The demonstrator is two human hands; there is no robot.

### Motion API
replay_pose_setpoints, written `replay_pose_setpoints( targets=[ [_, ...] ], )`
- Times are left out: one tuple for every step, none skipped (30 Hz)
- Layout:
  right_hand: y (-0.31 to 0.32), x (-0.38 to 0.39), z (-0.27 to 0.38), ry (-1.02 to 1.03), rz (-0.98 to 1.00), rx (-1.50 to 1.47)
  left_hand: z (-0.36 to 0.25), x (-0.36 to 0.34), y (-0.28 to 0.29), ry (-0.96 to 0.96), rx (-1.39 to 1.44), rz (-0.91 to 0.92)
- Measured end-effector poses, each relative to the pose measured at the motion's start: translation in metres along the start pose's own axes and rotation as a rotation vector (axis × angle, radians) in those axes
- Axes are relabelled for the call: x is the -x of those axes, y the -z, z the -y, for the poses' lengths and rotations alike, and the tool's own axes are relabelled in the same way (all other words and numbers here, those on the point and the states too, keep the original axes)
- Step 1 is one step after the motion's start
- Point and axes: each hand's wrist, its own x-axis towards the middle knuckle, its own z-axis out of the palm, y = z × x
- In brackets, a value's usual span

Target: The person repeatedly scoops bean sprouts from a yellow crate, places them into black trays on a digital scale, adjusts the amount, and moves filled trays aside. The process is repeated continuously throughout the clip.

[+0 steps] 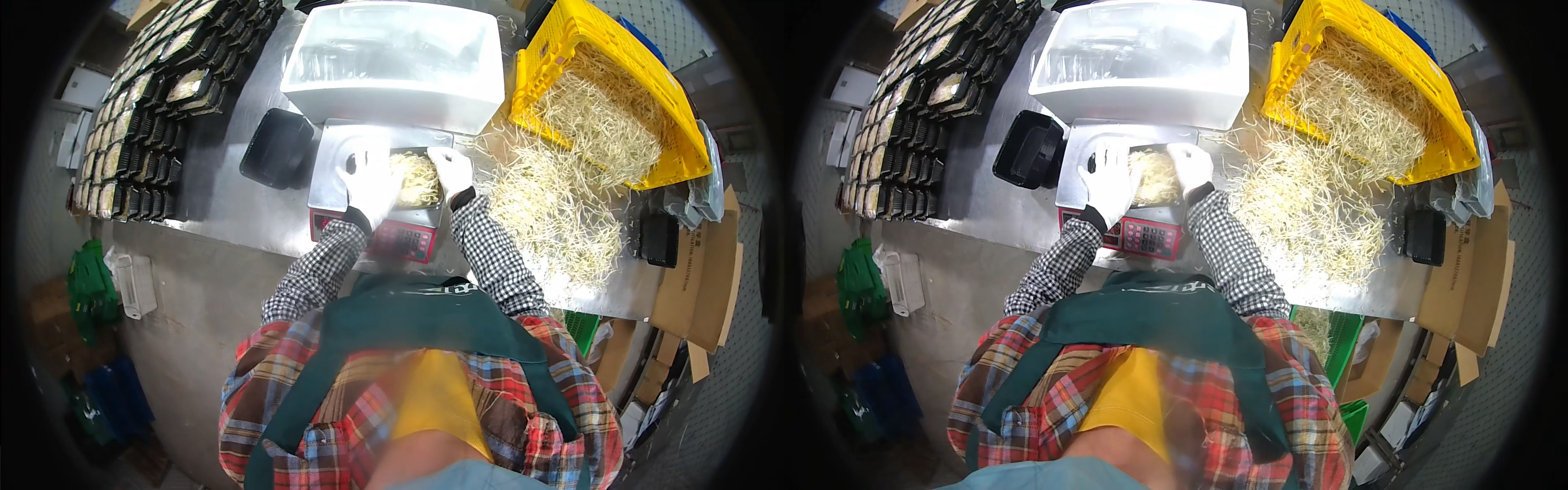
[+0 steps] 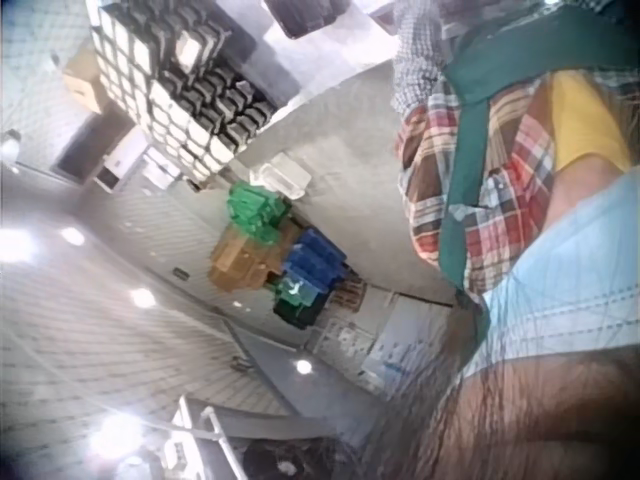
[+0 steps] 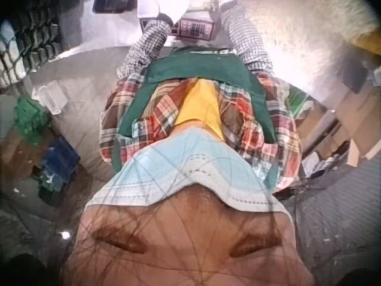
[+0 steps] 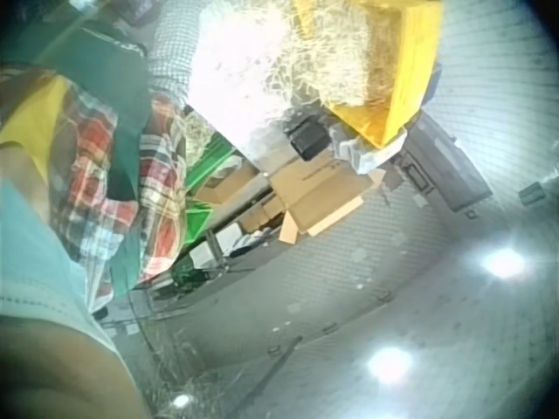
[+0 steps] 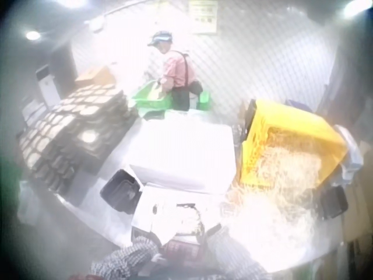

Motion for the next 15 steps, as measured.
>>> replay_pose_setpoints(
  targets=[
    [0.001, 0.011, 0.008, 0.031, -0.053, 0.151, 0.001, 0.001, -0.001, 0.009, 0.018, -0.005],
    [0.002, 0.021, 0.014, 0.063, -0.104, 0.304, 0.001, 0.000, -0.002, 0.007, -0.006, -0.013],
    [0.003, 0.034, 0.018, -0.022, -0.040, 0.437, 0.001, -0.001, -0.003, 0.006, -0.029, -0.019],
    [0.003, 0.046, 0.018, -0.011, -0.030, 0.508, 0.000, 0.001, -0.006, 0.004, -0.049, -0.017],
    [0.005, 0.050, 0.026, -0.071, 0.002, 0.532, 0.000, 0.002, -0.010, 0.017, -0.043, -0.058],
    [0.006, 0.053, 0.032, -0.130, 0.036, 0.557, 0.001, 0.003, -0.014, -0.009, -0.010, -0.098],
    [0.007, 0.052, 0.030, -0.113, 0.022, 0.535, 0.003, 0.000, -0.014, -0.040, 0.022, -0.149],
    [0.007, 0.050, 0.025, -0.095, 0.009, 0.513, 0.004, -0.001, -0.014, -0.070, 0.053, -0.201],
    [0.008, 0.049, 0.020, -0.077, -0.005, 0.491, 0.004, 0.001, -0.016, -0.083, 0.086, -0.226],
    [0.007, 0.049, 0.018, -0.062, -0.012, 0.446, 0.006, 0.001, -0.016, -0.096, 0.058, -0.239],
    [0.007, 0.048, 0.016, -0.049, -0.019, 0.402, 0.007, 0.001, -0.016, -0.109, 0.030, -0.251],
    [0.008, 0.048, 0.013, -0.036, -0.026, 0.358, 0.009, 0.000, -0.016, -0.123, 0.003, -0.263],
    [0.010, 0.048, 0.022, -0.077, 0.028, 0.347, 0.016, -0.003, -0.024, -0.036, 0.170, -0.352],
    [0.011, 0.046, 0.018, -0.066, 0.007, 0.348, 0.020, -0.012, -0.024, 0.035, 0.339, -0.443],
    [0.011, 0.044, 0.010, -0.056, -0.014, 0.350, 0.023, -0.019, -0.025, 0.147, 0.511, -0.464]
  ],
)
